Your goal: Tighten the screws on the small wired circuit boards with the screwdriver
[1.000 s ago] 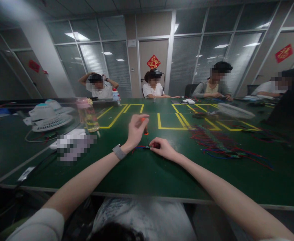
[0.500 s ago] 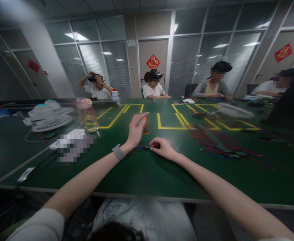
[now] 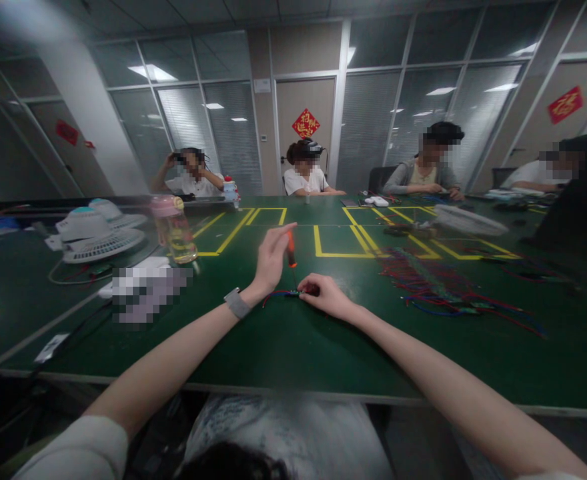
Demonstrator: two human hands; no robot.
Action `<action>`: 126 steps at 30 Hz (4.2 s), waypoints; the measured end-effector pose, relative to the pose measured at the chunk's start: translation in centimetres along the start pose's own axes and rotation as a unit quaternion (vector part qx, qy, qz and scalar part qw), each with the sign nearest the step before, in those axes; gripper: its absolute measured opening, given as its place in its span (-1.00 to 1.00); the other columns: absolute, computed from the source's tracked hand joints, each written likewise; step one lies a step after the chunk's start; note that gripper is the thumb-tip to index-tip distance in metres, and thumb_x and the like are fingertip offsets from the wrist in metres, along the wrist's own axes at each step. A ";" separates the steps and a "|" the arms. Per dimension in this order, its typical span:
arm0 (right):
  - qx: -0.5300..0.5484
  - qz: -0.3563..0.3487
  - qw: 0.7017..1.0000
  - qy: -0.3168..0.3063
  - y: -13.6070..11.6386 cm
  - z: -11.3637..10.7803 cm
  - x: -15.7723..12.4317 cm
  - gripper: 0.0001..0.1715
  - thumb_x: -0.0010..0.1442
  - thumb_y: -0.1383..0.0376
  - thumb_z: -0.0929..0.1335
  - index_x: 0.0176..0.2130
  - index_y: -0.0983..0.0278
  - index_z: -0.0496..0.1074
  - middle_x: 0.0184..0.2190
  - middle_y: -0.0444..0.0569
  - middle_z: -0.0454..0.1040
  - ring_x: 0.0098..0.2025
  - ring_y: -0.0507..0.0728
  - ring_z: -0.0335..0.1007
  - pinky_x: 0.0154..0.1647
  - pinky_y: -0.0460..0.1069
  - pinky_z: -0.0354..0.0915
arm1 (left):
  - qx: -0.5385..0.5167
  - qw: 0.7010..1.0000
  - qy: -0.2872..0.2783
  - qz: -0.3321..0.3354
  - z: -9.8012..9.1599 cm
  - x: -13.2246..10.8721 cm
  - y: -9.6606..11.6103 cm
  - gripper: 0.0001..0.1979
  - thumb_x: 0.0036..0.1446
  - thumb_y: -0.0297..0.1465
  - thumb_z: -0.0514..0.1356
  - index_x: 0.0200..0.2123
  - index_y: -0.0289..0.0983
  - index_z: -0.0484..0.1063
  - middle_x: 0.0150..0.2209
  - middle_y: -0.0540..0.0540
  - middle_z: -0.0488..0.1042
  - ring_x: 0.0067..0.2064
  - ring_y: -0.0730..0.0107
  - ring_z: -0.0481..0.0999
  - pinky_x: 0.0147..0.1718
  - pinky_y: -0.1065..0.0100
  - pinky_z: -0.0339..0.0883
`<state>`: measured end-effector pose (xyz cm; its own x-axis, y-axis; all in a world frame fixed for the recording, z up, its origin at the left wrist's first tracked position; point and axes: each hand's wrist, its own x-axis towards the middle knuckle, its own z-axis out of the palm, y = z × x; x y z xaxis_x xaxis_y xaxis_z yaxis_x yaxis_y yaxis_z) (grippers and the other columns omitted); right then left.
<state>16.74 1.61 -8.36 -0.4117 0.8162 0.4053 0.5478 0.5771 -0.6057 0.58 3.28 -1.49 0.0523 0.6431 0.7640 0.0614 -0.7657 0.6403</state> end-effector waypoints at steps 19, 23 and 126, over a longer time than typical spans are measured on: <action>0.008 0.006 1.000 0.003 -0.2 -0.1 -0.1 -0.86 0.06 0.31 0.37 -0.31 0.30 0.47 -0.41 -0.07 0.46 -0.39 0.05 0.36 -0.32 -0.05 0.30 | -0.024 0.999 -0.023 -0.007 0.2 -0.1 0.2 -0.71 0.23 -0.33 0.07 0.00 -0.22 0.40 -0.13 -0.12 0.46 -0.18 0.41 0.47 -0.19 0.39 0.36; -0.005 0.004 1.000 0.002 -0.1 0.0 -0.1 -0.87 0.05 0.33 0.37 -0.31 0.30 0.47 -0.42 -0.07 0.46 -0.40 0.05 0.35 -0.33 -0.05 0.30 | 0.033 0.999 0.007 0.023 0.1 -0.1 0.3 -0.79 0.16 -0.32 0.16 -0.15 -0.21 0.49 -0.19 -0.10 0.42 -0.20 0.42 0.44 -0.22 0.41 0.35; -0.094 -0.116 0.989 0.017 -0.3 -0.5 -0.6 -0.82 0.15 0.36 0.32 -0.31 0.23 0.55 -0.32 -0.01 0.57 -0.26 0.12 0.47 -0.16 0.02 0.36 | -0.014 0.999 -0.022 -0.027 0.0 0.3 -0.2 -0.70 0.13 -0.31 0.19 -0.04 -0.20 0.45 -0.22 -0.08 0.43 -0.26 0.48 0.45 -0.26 0.43 0.38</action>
<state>17.17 0.99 -8.13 -0.5199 0.6598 0.5426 0.5682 0.7414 -0.3571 0.61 3.67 -1.36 0.0936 0.6831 0.7243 0.0365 -0.7293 0.6832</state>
